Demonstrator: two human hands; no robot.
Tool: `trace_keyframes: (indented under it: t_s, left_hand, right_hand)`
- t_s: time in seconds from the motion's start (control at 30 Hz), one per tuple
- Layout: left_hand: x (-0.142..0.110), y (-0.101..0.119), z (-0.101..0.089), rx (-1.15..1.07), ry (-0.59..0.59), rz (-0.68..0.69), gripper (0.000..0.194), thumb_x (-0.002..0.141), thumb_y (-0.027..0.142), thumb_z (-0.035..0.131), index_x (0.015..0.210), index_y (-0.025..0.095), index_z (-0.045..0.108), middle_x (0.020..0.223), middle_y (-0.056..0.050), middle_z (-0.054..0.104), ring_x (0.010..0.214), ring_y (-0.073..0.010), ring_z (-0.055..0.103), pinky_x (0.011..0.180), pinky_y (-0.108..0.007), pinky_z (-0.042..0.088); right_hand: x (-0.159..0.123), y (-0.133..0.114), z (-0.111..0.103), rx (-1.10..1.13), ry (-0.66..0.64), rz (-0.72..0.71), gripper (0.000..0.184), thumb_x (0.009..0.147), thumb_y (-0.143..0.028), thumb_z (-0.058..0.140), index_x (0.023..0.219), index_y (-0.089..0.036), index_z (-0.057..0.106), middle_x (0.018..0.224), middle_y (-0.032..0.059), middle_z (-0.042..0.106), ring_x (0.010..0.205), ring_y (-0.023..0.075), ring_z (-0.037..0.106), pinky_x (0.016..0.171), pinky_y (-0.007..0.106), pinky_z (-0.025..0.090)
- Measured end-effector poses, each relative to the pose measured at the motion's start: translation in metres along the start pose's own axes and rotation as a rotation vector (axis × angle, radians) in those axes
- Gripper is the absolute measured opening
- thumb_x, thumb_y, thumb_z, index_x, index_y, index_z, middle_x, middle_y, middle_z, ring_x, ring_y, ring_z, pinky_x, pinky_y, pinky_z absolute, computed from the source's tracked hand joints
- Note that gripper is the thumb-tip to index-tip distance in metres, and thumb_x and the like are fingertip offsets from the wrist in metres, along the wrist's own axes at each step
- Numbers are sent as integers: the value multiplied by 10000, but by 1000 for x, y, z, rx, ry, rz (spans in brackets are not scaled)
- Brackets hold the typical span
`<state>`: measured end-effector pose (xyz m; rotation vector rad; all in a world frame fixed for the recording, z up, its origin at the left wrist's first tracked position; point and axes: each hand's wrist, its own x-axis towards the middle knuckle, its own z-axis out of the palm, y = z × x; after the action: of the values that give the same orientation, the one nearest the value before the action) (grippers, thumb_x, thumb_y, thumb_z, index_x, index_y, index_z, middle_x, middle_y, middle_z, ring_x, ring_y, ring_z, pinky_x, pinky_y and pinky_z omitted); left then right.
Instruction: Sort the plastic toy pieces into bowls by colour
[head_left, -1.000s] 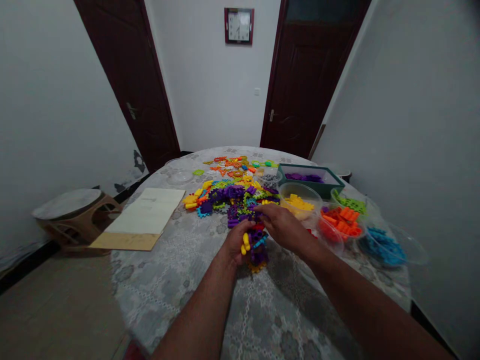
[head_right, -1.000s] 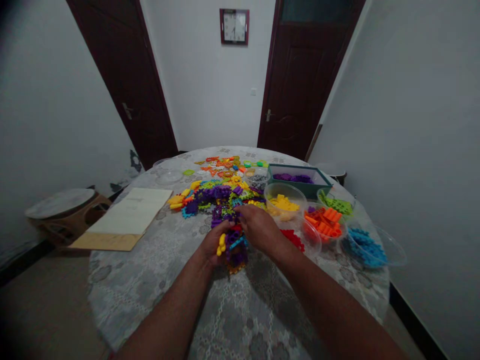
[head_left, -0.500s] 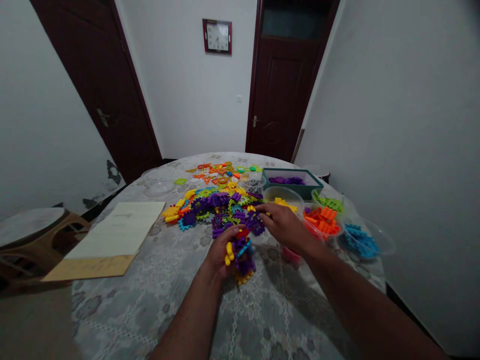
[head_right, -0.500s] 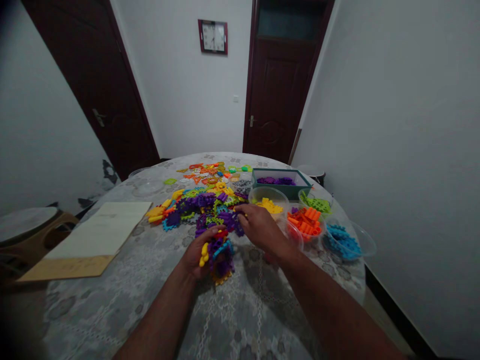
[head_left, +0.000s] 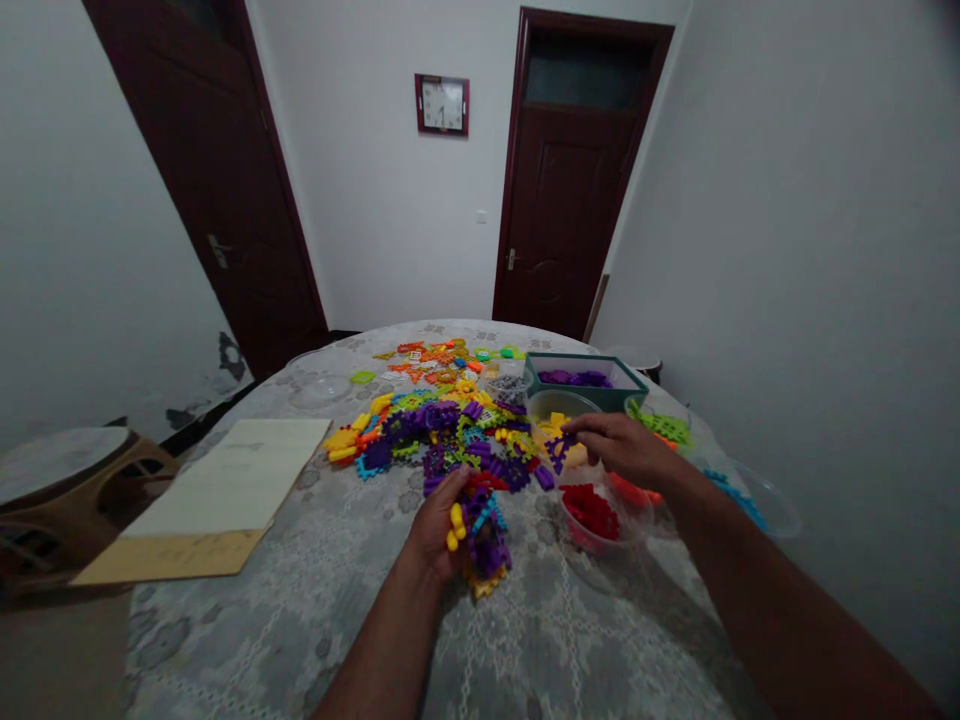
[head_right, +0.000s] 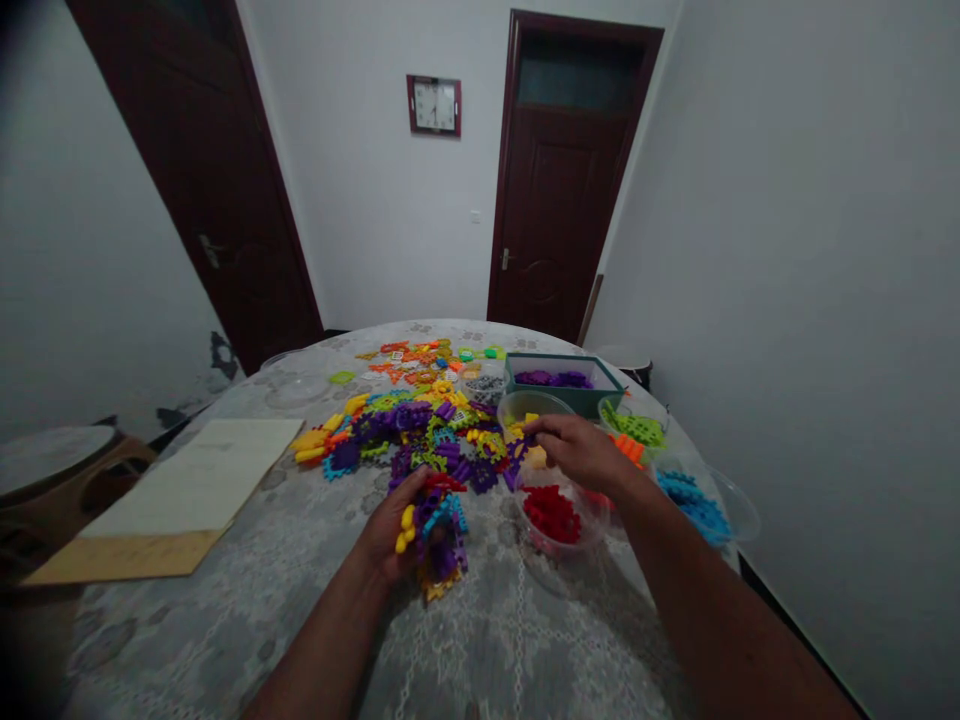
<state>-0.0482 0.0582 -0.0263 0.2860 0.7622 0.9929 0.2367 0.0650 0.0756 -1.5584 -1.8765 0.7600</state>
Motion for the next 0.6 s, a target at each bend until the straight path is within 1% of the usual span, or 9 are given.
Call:
trace_keyframes:
  t_s: [0.07, 0.13, 0.17, 0.23, 0.3, 0.37, 0.43, 0.53, 0.6]
  left_hand:
    - [-2, 0, 2, 20, 27, 33, 149, 913, 304, 719, 944, 173, 654, 629, 5, 689, 401, -149, 626, 372, -234, 520]
    - [-3, 1, 4, 29, 32, 42, 140, 921, 298, 708, 946, 171, 656, 641, -4, 698, 414, -154, 637, 376, -240, 524]
    - [-4, 0, 5, 28, 29, 34, 139, 929, 302, 698, 949, 170, 658, 649, -9, 704, 423, -157, 643, 377, -240, 524]
    - [-4, 0, 5, 29, 31, 27, 146, 942, 311, 679, 953, 167, 662, 660, -19, 711, 439, -162, 654, 377, -238, 519]
    - [-3, 0, 5, 34, 39, 26, 158, 946, 320, 670, 963, 163, 667, 666, -25, 715, 440, -164, 654, 374, -237, 512]
    - [-2, -1, 3, 27, 43, 15, 172, 947, 329, 666, 962, 158, 670, 662, -24, 712, 432, -160, 647, 374, -238, 511]
    - [-1, -1, 2, 9, 34, 1, 187, 950, 342, 664, 952, 155, 670, 648, -16, 702, 410, -149, 626, 368, -238, 505]
    - [0, -2, 1, -5, 11, 9, 196, 956, 345, 656, 950, 149, 669, 652, -17, 699, 393, -142, 608, 351, -238, 490]
    - [0, -2, 1, -10, -10, 17, 201, 960, 344, 651, 955, 144, 671, 666, -25, 703, 403, -147, 617, 345, -238, 484]
  right_hand:
    - [3, 5, -2, 4, -42, 8, 322, 869, -262, 565, 1074, -168, 794, 728, 25, 708, 587, 128, 597, 516, 213, 450]
    - [14, 9, -8, 51, 43, 58, 315, 856, -246, 577, 1069, -164, 793, 738, 36, 713, 582, 127, 601, 482, 196, 430]
    - [21, 11, -12, 84, 128, 91, 344, 859, -237, 569, 1121, -164, 779, 807, 53, 735, 589, 124, 609, 471, 189, 428]
    - [36, 16, -20, 143, 321, 144, 464, 886, -222, 516, 1315, -181, 690, 1088, 103, 747, 627, 110, 635, 471, 179, 448]
    - [48, 21, -26, 168, 475, 161, 615, 905, -207, 474, 1519, -228, 500, 1380, 137, 636, 659, 97, 658, 491, 186, 486]
    - [53, 23, -26, 146, 545, 154, 710, 903, -202, 484, 1600, -257, 364, 1484, 155, 557, 652, 96, 668, 500, 204, 513]
    - [49, 18, -17, 82, 500, 116, 657, 909, -217, 509, 1562, -223, 432, 1409, 158, 620, 637, 108, 672, 502, 216, 517]
    - [28, -2, 11, -38, 225, -14, 428, 966, -290, 508, 1354, -180, 651, 1096, 112, 756, 663, 142, 682, 551, 235, 521]
    - [12, -19, 35, -104, 54, -136, 358, 986, -328, 527, 1268, -200, 706, 981, 81, 772, 727, 171, 701, 650, 278, 548]
